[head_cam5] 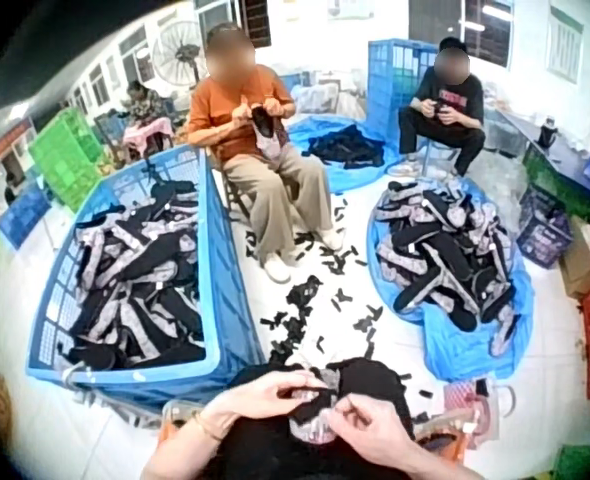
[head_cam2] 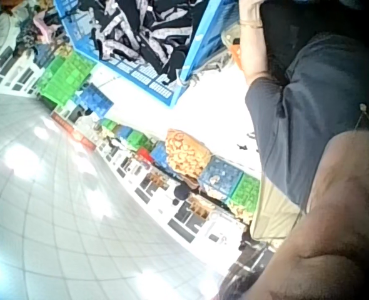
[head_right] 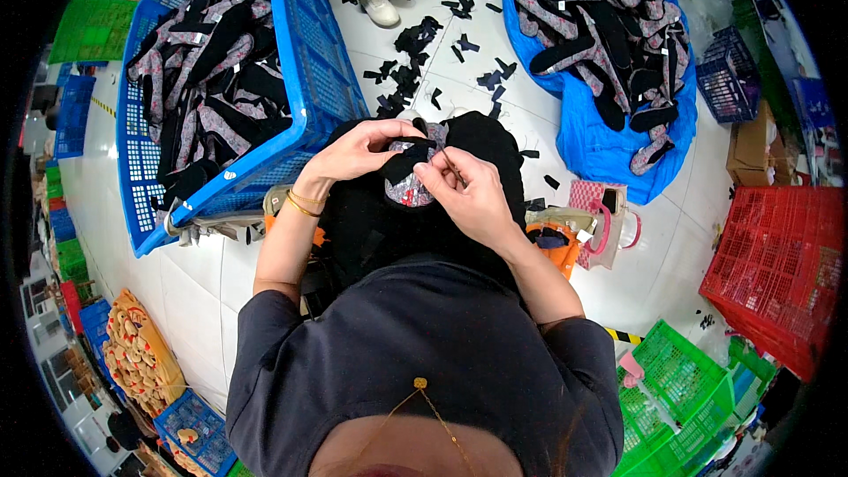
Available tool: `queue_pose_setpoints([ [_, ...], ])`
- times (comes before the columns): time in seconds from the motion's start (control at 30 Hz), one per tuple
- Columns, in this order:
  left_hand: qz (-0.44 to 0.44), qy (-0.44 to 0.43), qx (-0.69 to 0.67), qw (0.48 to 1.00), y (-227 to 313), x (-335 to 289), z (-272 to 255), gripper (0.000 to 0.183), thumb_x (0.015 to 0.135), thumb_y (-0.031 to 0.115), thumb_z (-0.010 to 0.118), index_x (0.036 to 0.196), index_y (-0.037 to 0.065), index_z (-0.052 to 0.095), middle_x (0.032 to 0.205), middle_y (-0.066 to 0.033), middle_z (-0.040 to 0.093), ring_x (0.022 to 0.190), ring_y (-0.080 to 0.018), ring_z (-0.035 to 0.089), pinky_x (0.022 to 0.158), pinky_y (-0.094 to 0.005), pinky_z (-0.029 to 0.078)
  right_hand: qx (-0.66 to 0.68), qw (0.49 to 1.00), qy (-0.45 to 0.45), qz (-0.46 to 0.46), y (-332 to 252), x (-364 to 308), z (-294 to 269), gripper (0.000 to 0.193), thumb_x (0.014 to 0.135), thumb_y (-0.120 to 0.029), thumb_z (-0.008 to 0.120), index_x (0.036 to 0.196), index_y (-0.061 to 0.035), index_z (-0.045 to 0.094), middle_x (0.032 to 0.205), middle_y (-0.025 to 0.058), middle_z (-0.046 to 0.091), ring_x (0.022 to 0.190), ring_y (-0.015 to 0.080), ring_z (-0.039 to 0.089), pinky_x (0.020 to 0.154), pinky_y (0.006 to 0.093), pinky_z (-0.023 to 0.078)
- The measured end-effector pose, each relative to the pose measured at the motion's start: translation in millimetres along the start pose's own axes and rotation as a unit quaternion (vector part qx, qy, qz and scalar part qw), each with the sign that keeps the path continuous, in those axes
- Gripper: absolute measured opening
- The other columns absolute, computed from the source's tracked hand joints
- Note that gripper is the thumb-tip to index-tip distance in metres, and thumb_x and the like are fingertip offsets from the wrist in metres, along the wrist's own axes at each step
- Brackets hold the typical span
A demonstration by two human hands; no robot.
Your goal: The person sits on the floor and uses scissors to trim excess fabric from the edges of black shoe insoles. They pick up insoles from a blue basket, cut the patterned fabric to match the insole shape, and place the finished items into a pile on a blue tarp.
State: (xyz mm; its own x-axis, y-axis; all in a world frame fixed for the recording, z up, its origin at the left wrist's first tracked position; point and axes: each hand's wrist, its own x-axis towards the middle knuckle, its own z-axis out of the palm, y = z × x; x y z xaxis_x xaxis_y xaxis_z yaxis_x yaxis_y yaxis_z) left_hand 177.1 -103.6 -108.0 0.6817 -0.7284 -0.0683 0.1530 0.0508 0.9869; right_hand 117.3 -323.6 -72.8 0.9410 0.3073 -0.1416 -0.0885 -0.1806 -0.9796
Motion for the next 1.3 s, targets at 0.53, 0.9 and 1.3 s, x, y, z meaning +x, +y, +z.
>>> queue_pose_setpoints([
  [0.53, 0.033, -0.067, 0.289, 0.954, 47.3, 8.7, 4.0, 0.028, 0.081, 0.005, 0.067, 0.109, 0.008, 0.069, 0.101, -0.0082, 0.063, 0.093, -0.023, 0.058, 0.083, -0.0322, 0.047, 0.22, 0.974, -0.022, 0.053, -25.4, 24.2, -30.0, 0.02, 0.092, -0.023, 0.066, 0.089, -0.0032, 0.063, 0.066, -0.0037, 0.054, 0.053, 0.0009, 0.041, 0.048, 0.0173, 0.027],
  [0.9, 0.133, 0.047, 0.395, 0.908, 72.1, 6.6, -6.8, 0.022, 0.079, -0.002, 0.061, 0.1, 0.003, 0.066, 0.09, -0.0108, 0.065, 0.085, -0.0276, 0.063, 0.074, -0.0337, 0.05, -0.156, 0.982, 0.031, -0.105, 10.3, 7.0, -34.5, 0.032, 0.091, -0.02, 0.065, 0.116, 0.0007, 0.06, 0.092, 0.0102, 0.061, 0.08, 0.0167, 0.059, 0.074, 0.0273, 0.048],
  [1.3, -0.057, -0.003, 0.307, 0.95, 94.3, 16.8, -12.9, 0.032, 0.076, 0.002, 0.064, 0.107, -0.001, 0.065, 0.093, -0.0098, 0.068, 0.08, -0.0166, 0.061, 0.072, -0.0294, 0.05, -0.199, 0.965, -0.017, -0.171, 2.1, 26.9, -21.0, 0.027, 0.086, -0.012, 0.069, 0.108, 0.0009, 0.061, 0.091, 0.0083, 0.062, 0.078, 0.0146, 0.061, 0.071, 0.0262, 0.049],
])
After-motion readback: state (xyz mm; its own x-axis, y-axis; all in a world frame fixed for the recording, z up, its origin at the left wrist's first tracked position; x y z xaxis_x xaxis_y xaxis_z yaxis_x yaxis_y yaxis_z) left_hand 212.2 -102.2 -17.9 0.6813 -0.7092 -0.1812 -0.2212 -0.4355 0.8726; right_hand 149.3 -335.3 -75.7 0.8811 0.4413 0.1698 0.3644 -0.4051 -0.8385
